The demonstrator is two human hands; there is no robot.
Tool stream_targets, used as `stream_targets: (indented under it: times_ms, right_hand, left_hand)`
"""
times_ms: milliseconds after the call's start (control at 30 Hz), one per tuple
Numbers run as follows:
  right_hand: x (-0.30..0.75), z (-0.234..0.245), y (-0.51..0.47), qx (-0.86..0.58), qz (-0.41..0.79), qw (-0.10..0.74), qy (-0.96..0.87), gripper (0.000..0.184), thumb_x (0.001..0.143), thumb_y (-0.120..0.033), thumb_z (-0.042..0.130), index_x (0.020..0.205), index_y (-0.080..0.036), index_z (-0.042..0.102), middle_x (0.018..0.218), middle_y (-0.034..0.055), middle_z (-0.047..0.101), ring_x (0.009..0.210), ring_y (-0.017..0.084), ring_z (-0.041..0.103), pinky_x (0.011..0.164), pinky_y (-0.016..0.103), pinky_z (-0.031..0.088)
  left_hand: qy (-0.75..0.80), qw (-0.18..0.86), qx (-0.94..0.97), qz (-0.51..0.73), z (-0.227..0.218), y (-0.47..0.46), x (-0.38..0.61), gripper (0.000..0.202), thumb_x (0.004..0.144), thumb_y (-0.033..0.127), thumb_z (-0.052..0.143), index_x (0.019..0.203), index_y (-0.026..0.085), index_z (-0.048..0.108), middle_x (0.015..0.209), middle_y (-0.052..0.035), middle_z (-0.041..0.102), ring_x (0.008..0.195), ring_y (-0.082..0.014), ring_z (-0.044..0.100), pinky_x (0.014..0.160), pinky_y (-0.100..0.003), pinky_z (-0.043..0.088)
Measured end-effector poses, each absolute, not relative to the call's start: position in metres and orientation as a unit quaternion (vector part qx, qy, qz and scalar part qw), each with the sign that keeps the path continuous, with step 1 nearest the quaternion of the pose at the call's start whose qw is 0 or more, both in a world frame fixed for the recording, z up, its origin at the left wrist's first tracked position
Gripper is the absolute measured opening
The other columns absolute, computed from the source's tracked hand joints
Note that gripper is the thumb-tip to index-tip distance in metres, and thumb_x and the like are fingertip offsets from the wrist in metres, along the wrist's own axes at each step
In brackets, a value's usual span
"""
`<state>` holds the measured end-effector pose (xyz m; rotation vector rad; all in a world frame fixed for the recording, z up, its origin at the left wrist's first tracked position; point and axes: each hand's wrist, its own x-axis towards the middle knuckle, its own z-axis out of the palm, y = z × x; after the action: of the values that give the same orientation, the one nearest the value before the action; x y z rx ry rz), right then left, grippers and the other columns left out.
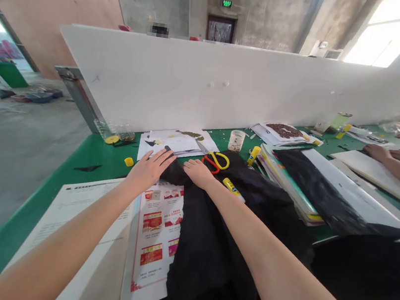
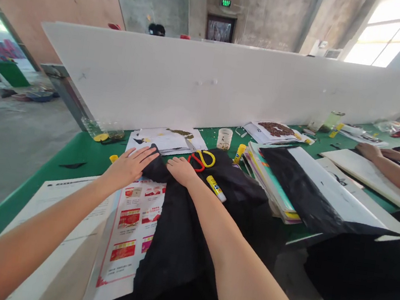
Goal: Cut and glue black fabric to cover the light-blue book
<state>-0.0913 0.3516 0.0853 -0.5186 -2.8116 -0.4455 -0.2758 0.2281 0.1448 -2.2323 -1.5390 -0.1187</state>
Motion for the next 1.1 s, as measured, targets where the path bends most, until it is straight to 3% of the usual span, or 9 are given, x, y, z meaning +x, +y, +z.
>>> stream_targets:
  times_ms: [100, 267, 333, 500, 733, 900, 1033, 1100]
  right_hand:
    - [-0.091, 0.085, 0.351, -0.18, -0.154, 0.128, -0.963, 0.018, 0.09, -0.012, 0.044, 0.101, -0.013, 0.057, 0.105, 0.0101, 0.058, 0.101, 0.02, 0.048, 0.084, 0.034, 0.039]
    - [-0.091, 0.085, 0.35, -0.189, -0.151, 0.132, -0.961, 0.016, 0.09, -0.013, 0.044, 0.1, -0.013, 0.056, 0.104, 0.0089, 0.057, 0.099, 0.02, 0.048, 0.083, 0.033, 0.04]
    - [-0.091, 0.084, 0.35, -0.193, -0.148, 0.131, -0.961, 0.016, 0.09, -0.013, 0.044, 0.1, -0.014, 0.057, 0.104, 0.0088, 0.057, 0.099, 0.019, 0.048, 0.083, 0.032, 0.04]
    - [-0.09, 0.084, 0.351, -0.201, -0.129, 0.132, -0.962, 0.019, 0.09, -0.011, 0.042, 0.101, -0.013, 0.057, 0.105, 0.0093, 0.057, 0.099, 0.019, 0.048, 0.083, 0.032, 0.04]
    - [-0.088, 0.082, 0.354, -0.219, -0.085, 0.159, -0.959, 0.023, 0.088, -0.009, 0.042, 0.105, -0.013, 0.058, 0.106, 0.0093, 0.057, 0.099, 0.02, 0.049, 0.083, 0.031, 0.04]
    - [-0.086, 0.081, 0.355, -0.209, -0.055, 0.173, -0.961, 0.028, 0.086, -0.008, 0.045, 0.109, -0.016, 0.058, 0.105, 0.0071, 0.056, 0.101, 0.017, 0.048, 0.086, 0.028, 0.039]
    - [-0.085, 0.08, 0.354, -0.205, -0.045, 0.177, -0.962, 0.027, 0.086, -0.008, 0.045, 0.107, -0.017, 0.06, 0.106, 0.0069, 0.055, 0.1, 0.015, 0.047, 0.085, 0.026, 0.037]
    - [-0.086, 0.079, 0.354, -0.211, -0.046, 0.18, -0.96, 0.024, 0.088, -0.012, 0.045, 0.104, -0.017, 0.062, 0.104, 0.0071, 0.056, 0.099, 0.016, 0.047, 0.085, 0.027, 0.036]
  left_hand:
    - [-0.556, 0.198, -0.807, 0.02, 0.138, 0.243, -0.278, 0.071, 0.075, 0.005, 0.043, 0.143, 0.021, 0.026, 0.147, -0.0073, 0.032, 0.137, -0.0246, 0.023, 0.109, -0.046, 0.02]
    - [-0.583, 0.089, -0.806, 0.057, 0.125, 0.256, -0.286, 0.059, 0.075, 0.028, 0.052, 0.133, 0.02, 0.044, 0.134, -0.0087, 0.05, 0.128, -0.028, 0.039, 0.106, -0.048, 0.023]
    - [-0.588, 0.074, -0.805, 0.035, 0.123, 0.256, -0.291, 0.052, 0.076, 0.03, 0.05, 0.127, 0.021, 0.05, 0.127, -0.008, 0.057, 0.12, -0.0261, 0.048, 0.106, -0.048, 0.023]
    - [-0.587, 0.116, -0.8, -0.035, 0.139, 0.25, -0.303, 0.03, 0.077, 0.015, 0.044, 0.099, 0.023, 0.064, 0.099, -0.0027, 0.07, 0.097, -0.02, 0.061, 0.108, -0.047, 0.018]
    - [-0.569, 0.184, -0.795, -0.104, 0.206, 0.226, -0.292, 0.017, 0.082, 0.018, 0.049, 0.092, 0.021, 0.063, 0.093, -0.0006, 0.07, 0.087, -0.0183, 0.062, 0.104, -0.044, 0.027]
    - [-0.532, 0.199, -0.822, -0.036, 0.217, 0.171, -0.244, 0.017, 0.086, 0.022, 0.05, 0.099, 0.018, 0.06, 0.091, -0.0044, 0.067, 0.08, -0.0192, 0.061, 0.08, -0.036, 0.044]
    - [-0.535, 0.126, -0.834, 0.057, 0.185, 0.131, -0.2, 0.016, 0.085, 0.013, 0.047, 0.095, 0.017, 0.058, 0.083, -0.0045, 0.062, 0.067, -0.016, 0.06, 0.06, -0.027, 0.044]
    - [-0.546, 0.076, -0.832, 0.062, 0.167, 0.121, -0.184, 0.022, 0.085, 0.011, 0.046, 0.102, 0.018, 0.056, 0.086, -0.0035, 0.062, 0.063, -0.0146, 0.06, 0.056, -0.025, 0.044]
